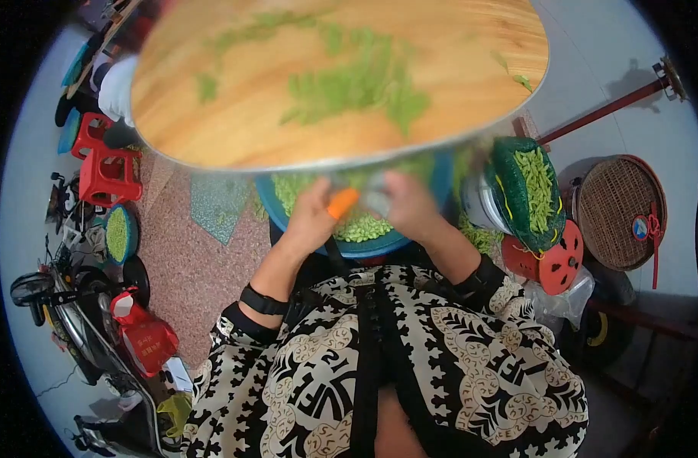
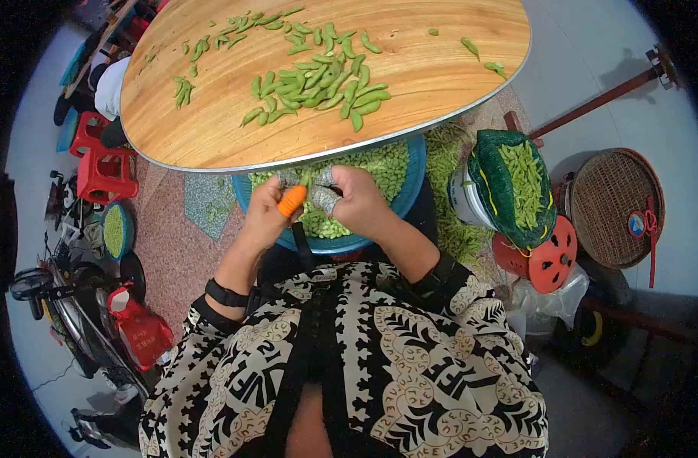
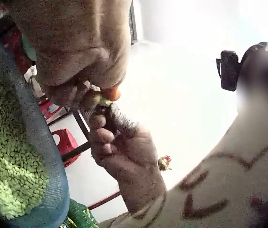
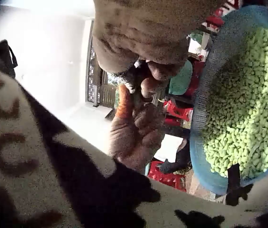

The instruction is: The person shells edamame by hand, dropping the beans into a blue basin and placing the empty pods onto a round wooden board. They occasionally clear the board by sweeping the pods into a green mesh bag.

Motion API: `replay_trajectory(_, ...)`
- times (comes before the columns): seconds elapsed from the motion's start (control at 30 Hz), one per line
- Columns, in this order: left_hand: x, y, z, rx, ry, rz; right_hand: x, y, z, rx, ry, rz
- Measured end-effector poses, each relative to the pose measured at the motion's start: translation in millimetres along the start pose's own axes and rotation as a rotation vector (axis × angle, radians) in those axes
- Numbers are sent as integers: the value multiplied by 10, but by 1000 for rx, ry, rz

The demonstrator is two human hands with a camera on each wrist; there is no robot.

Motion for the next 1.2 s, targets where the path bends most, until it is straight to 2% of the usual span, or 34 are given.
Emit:
replay_trajectory(0.03,-26,-8,4,-1,-1,1,-3,-6,-22,1,0,-1)
replay_trajectory(0.1,-16,-49,-133,-241,-347,-20,-3,-19,-129,-135,80,-23)
replay_trajectory(0.23,71,-69,-110,-330,-319,-87,41,5,45,-19,185,-9)
replay_trajectory(0.3,91,-66,-204,-421,-348,-68,-6,7,63,-39,-42,109)
replay_trajectory(0.4,81,-41,-279,-487,-360,-28,20,17,44,-139,-154,170)
replay_trajectory(0.5,88,-3,-440,-527,-452,59,48,56,169,-129,-251,168)
replay_trajectory(0.53,110,17,-490,-526,-453,61,60,64,188,-130,-252,166)
replay_trajectory(0.6,126,30,-575,-554,-524,125,67,38,74,-288,-392,236)
replay_trajectory(0.73,152,32,-606,-531,-508,58,-39,76,169,-153,-286,214)
replay_trajectory(0.8,80,152,-358,-95,34,25,-128,75,233,-43,-204,225)
replay_trajectory(0.83,38,140,-299,-91,38,27,-149,92,317,1,-237,206)
replay_trajectory(0.9,-70,42,-282,-274,-77,46,-163,84,249,-28,-310,178)
replay_trajectory(0.93,-76,29,-284,-274,-73,50,-128,65,212,-44,-381,150)
replay_trajectory(0.97,-33,43,-271,-250,-50,-7,-58,70,199,-63,-362,68)
replay_trajectory(1.03,34,56,-230,-203,-3,-119,-28,72,235,-107,-386,24)
replay_trajectory(1.07,2,54,-208,-197,3,-111,-2,83,228,-143,-410,-16)
replay_trajectory(1.13,46,15,-284,-359,-367,-169,-26,90,146,-147,-323,-13)
replay_trajectory(1.17,47,16,-279,-355,-365,-166,-59,86,192,-182,-266,40)
replay_trajectory(1.2,44,22,-290,-360,-542,-103,-86,83,215,-218,-207,92)
Point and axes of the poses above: each hand's wrist, its own y-axis towards the middle knuckle, its own x-axis out of the palm, z = x × y, the point moved 7 cm from there along y, towards the middle knuckle, and after that the axes turned 6 degrees about -z, right-handed, at the moved point
